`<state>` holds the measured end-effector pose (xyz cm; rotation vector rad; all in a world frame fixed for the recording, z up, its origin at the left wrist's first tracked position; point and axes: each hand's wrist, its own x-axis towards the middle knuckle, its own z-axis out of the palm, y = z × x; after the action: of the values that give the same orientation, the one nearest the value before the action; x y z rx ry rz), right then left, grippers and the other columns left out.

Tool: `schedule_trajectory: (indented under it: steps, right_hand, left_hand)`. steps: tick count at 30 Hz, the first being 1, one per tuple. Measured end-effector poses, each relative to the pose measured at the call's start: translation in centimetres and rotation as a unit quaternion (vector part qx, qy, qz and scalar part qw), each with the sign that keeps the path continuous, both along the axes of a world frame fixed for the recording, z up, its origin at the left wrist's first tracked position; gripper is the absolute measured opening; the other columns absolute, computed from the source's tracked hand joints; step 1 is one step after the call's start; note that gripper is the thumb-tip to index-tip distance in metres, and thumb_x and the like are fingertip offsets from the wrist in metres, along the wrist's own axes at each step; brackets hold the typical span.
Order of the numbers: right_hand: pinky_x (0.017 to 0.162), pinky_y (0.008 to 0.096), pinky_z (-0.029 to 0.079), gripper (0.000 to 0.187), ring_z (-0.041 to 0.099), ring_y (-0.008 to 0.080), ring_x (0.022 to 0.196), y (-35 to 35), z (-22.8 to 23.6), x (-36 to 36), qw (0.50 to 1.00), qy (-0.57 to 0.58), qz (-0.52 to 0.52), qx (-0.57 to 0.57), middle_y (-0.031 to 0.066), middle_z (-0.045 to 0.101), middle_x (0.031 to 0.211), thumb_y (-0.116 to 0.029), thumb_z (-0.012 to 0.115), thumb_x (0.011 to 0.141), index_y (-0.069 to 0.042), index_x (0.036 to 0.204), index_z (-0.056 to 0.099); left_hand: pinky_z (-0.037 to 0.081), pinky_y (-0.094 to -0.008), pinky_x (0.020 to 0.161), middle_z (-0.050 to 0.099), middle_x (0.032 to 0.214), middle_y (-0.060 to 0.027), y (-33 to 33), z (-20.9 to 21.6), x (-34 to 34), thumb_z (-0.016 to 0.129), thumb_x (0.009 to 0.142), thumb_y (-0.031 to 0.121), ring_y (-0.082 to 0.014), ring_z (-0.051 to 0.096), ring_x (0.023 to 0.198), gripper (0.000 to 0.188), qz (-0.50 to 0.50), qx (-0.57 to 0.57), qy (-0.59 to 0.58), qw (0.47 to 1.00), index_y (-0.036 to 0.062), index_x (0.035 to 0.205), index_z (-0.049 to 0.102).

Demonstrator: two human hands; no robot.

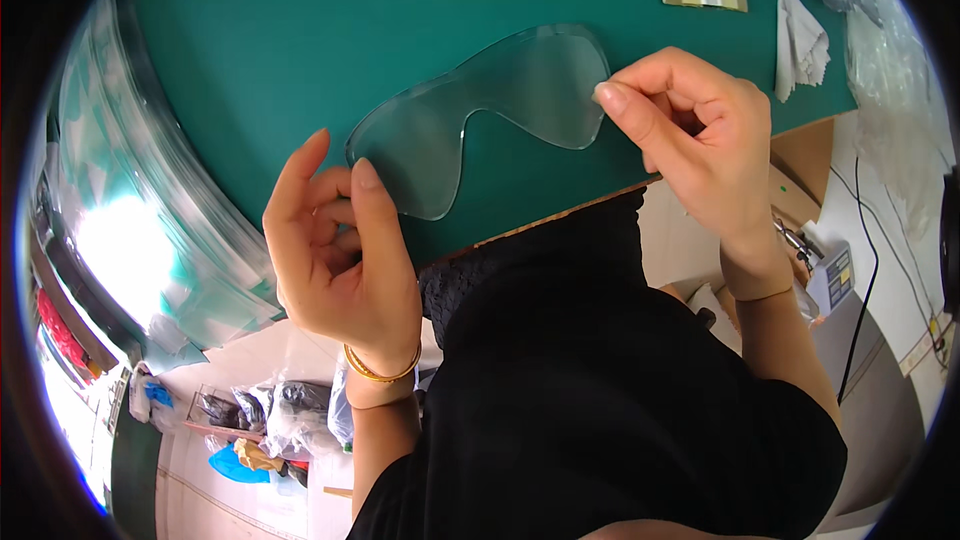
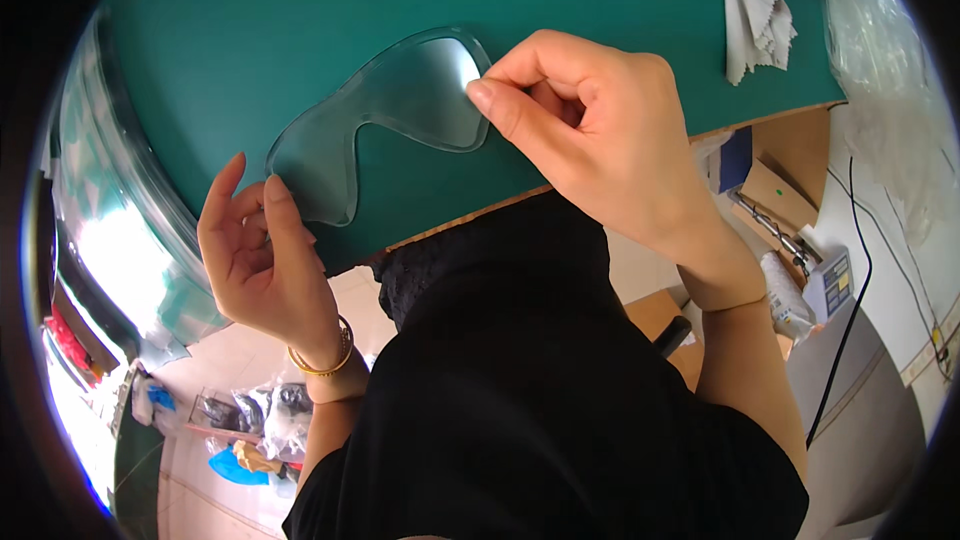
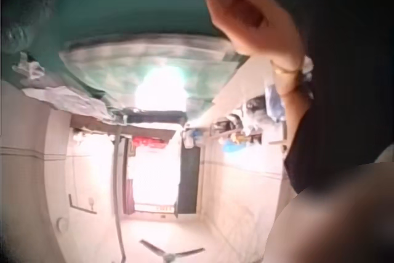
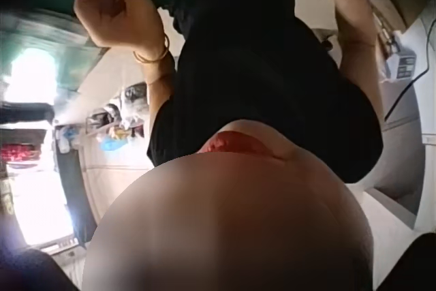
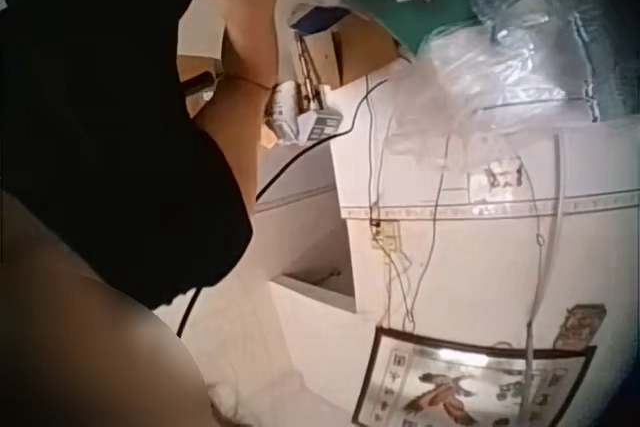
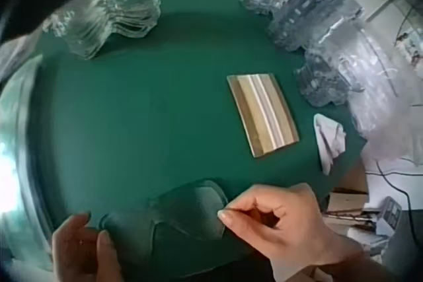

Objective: Wiping safety glasses lenses with a cloth and stacking them at a production workstation.

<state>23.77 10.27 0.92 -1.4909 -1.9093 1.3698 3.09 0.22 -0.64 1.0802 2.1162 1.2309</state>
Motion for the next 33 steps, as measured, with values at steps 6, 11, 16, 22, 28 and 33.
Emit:
schedule_trajectory:
  steps: [6, 11, 16, 22, 28, 33]
  right_hand:
    - [0.063, 0.022, 0.044, 0.026, 0.055, 0.0068, 0.07, 4.1, 1.7, 1.1, 0.948, -0.197, -0.127, 0.216, 0.0021, 0.062, 0.081, -0.022, 0.069, 0.092, 0.002, 0.099, 0.064]
    - [0.089, 0.0436, 0.047, 0.064, 0.058, 0.0413, 0.104, 5.5, 2.2, -1.1, 0.9, -0.356, -0.116, 0.226, 0.0266, 0.055, 0.112, -0.041, 0.069, 0.088, 0.009, 0.124, 0.051]
    - [0.087, 0.0408, 0.047, 0.062, 0.061, 0.0377, 0.098, 6.7, 3.4, -0.4, 0.981, -0.022, -0.19, 0.019, 0.0244, 0.061, 0.106, -0.03, 0.077, 0.082, 0.007, 0.122, 0.049]
    - [0.05, 0.0354, 0.043, 0.028, 0.058, 0.0269, 0.051, 2.0, 3.4, -1.3, 0.943, -0.131, -0.038, 0.304, 0.0105, 0.058, 0.058, -0.024, 0.078, 0.08, -0.003, 0.093, 0.064]
    - [0.052, 0.0465, 0.051, 0.033, 0.065, 0.0396, 0.059, -1.0, 2.3, -3.7, 0.953, -0.199, -0.004, 0.228, 0.0191, 0.064, 0.063, -0.012, 0.068, 0.082, -0.001, 0.104, 0.047]
    - [0.075, 0.0439, 0.049, 0.039, 0.065, 0.0392, 0.091, 1.7, 7.1, -4.0, 0.936, -0.337, -0.101, -0.031, 0.0262, 0.063, 0.092, -0.017, 0.068, 0.087, 0.001, 0.114, 0.046]
  left_hand:
    - [0.038, -0.0132, 0.047, 0.064, 0.08, -0.0059, 0.0, 0.2, 0.2, 0.066, 0.09, -0.002, -0.0022, 0.052, 0.059, 0.03, 0.023, 0.011, 0.004, 1.0, -0.0053, 0.118, 0.06]
    - [0.037, -0.0135, 0.046, 0.064, 0.08, -0.0053, -0.1, -0.8, 0.4, 0.067, 0.089, -0.002, -0.0024, 0.052, 0.059, 0.03, 0.018, 0.031, -0.01, 0.999, -0.0045, 0.118, 0.06]
    - [0.038, -0.0141, 0.047, 0.065, 0.08, -0.0053, 0.1, -0.4, 0.5, 0.066, 0.09, -0.002, -0.0026, 0.051, 0.058, 0.03, 0.001, 0.045, -0.013, 0.999, -0.0042, 0.119, 0.06]
    - [0.04, -0.0146, 0.049, 0.065, 0.08, -0.0054, 0.0, -0.4, 0.2, 0.065, 0.091, -0.002, -0.0026, 0.052, 0.059, 0.03, -0.006, 0.043, -0.007, 0.999, -0.0044, 0.12, 0.059]
    - [0.04, -0.0149, 0.049, 0.065, 0.081, -0.0049, -0.1, -0.4, 0.1, 0.066, 0.09, -0.001, -0.0029, 0.052, 0.059, 0.03, 0.004, 0.03, 0.003, 1.0, -0.0034, 0.12, 0.06]
    - [0.039, -0.0149, 0.049, 0.065, 0.08, -0.0048, 0.2, -0.4, 0.6, 0.066, 0.091, 0.0, -0.0028, 0.052, 0.059, 0.03, -0.003, 0.027, 0.011, 1.0, -0.0029, 0.119, 0.06]
